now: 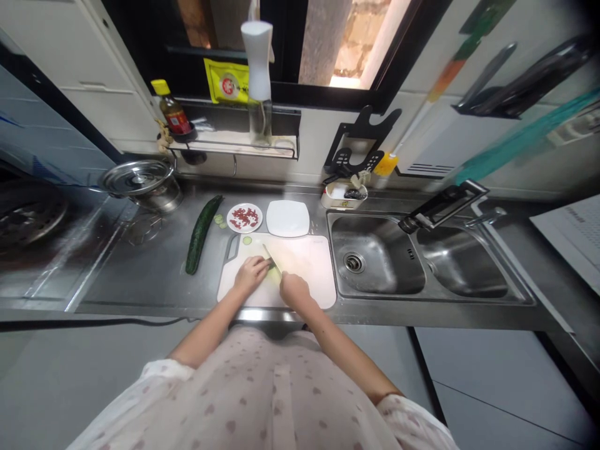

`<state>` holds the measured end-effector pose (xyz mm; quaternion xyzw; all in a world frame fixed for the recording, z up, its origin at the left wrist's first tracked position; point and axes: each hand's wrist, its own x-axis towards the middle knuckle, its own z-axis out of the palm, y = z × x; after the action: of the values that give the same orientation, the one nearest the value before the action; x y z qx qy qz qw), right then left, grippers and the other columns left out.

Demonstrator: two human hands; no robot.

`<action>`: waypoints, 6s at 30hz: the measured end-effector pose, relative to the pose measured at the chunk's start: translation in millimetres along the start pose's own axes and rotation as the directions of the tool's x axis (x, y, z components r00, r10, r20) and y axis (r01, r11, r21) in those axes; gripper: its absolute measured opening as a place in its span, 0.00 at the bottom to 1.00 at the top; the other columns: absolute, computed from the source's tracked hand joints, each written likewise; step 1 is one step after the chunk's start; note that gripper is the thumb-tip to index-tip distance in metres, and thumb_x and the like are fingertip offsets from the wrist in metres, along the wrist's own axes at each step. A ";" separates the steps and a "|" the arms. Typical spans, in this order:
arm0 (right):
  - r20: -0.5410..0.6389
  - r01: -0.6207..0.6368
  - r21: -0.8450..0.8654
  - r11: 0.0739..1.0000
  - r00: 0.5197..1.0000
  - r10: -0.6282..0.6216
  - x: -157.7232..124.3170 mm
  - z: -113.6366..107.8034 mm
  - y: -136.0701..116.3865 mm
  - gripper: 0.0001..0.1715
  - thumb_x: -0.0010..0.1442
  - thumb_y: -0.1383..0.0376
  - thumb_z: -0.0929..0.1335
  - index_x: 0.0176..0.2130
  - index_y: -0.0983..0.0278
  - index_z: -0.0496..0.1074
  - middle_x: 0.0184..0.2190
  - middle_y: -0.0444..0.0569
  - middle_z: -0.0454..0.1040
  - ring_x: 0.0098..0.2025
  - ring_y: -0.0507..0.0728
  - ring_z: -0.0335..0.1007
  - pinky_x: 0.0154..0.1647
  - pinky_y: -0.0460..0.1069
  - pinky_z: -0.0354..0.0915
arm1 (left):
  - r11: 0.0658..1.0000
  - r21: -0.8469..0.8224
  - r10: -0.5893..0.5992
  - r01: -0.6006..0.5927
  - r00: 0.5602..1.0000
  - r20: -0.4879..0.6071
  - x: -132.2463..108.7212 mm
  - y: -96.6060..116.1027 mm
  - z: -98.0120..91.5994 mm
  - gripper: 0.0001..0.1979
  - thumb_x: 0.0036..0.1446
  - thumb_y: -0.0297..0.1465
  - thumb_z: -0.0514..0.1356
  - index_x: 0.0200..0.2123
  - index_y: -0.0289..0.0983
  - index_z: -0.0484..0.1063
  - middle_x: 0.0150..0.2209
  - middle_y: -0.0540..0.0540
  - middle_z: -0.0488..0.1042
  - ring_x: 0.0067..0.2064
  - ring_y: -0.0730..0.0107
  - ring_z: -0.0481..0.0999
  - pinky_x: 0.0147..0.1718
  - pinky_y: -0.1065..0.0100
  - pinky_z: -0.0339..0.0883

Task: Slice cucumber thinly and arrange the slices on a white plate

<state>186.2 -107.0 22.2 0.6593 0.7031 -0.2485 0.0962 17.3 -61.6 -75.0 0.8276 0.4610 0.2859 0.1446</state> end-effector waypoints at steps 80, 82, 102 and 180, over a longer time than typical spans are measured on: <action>0.010 0.034 0.013 0.999 0.999 -0.034 30.9 4.3 -2.1 0.18 0.62 0.72 0.58 0.47 0.68 0.70 0.42 0.58 0.75 0.46 0.58 0.72 0.42 0.48 0.64 | 1.000 -0.022 0.005 -0.005 1.000 0.004 5.3 -7.7 1.4 0.14 0.63 0.34 0.52 0.47 0.39 0.75 0.42 0.43 0.74 0.43 0.65 0.71 0.44 0.63 0.67; 0.007 0.035 0.027 0.999 0.999 -0.036 35.3 3.4 -4.0 0.18 0.62 0.72 0.58 0.48 0.68 0.70 0.42 0.58 0.76 0.46 0.58 0.72 0.43 0.48 0.64 | 1.000 -0.025 0.008 -0.008 1.000 0.004 5.4 -7.8 1.5 0.14 0.64 0.34 0.52 0.47 0.39 0.74 0.41 0.43 0.74 0.43 0.65 0.71 0.44 0.63 0.67; 0.019 0.031 0.023 0.999 0.999 -0.032 32.8 5.5 -3.3 0.18 0.62 0.72 0.58 0.47 0.69 0.71 0.42 0.59 0.76 0.46 0.59 0.73 0.42 0.48 0.64 | 0.999 -0.021 -0.025 0.026 0.999 0.037 5.0 -9.6 3.4 0.14 0.63 0.34 0.52 0.47 0.40 0.74 0.43 0.43 0.74 0.44 0.65 0.71 0.45 0.63 0.66; 0.007 -0.082 -0.028 0.996 0.997 0.083 3.3 25.3 6.8 0.17 0.63 0.73 0.56 0.45 0.67 0.70 0.39 0.59 0.76 0.44 0.58 0.74 0.39 0.49 0.64 | 0.998 -0.045 -0.041 0.041 0.999 -0.018 5.9 -0.3 0.7 0.13 0.63 0.32 0.53 0.45 0.39 0.75 0.41 0.44 0.75 0.42 0.65 0.71 0.44 0.64 0.66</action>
<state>187.6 -116.1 -2.6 0.6853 0.6783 -0.2373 0.1186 19.9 -56.4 -73.8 0.8117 0.4727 0.3010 0.1644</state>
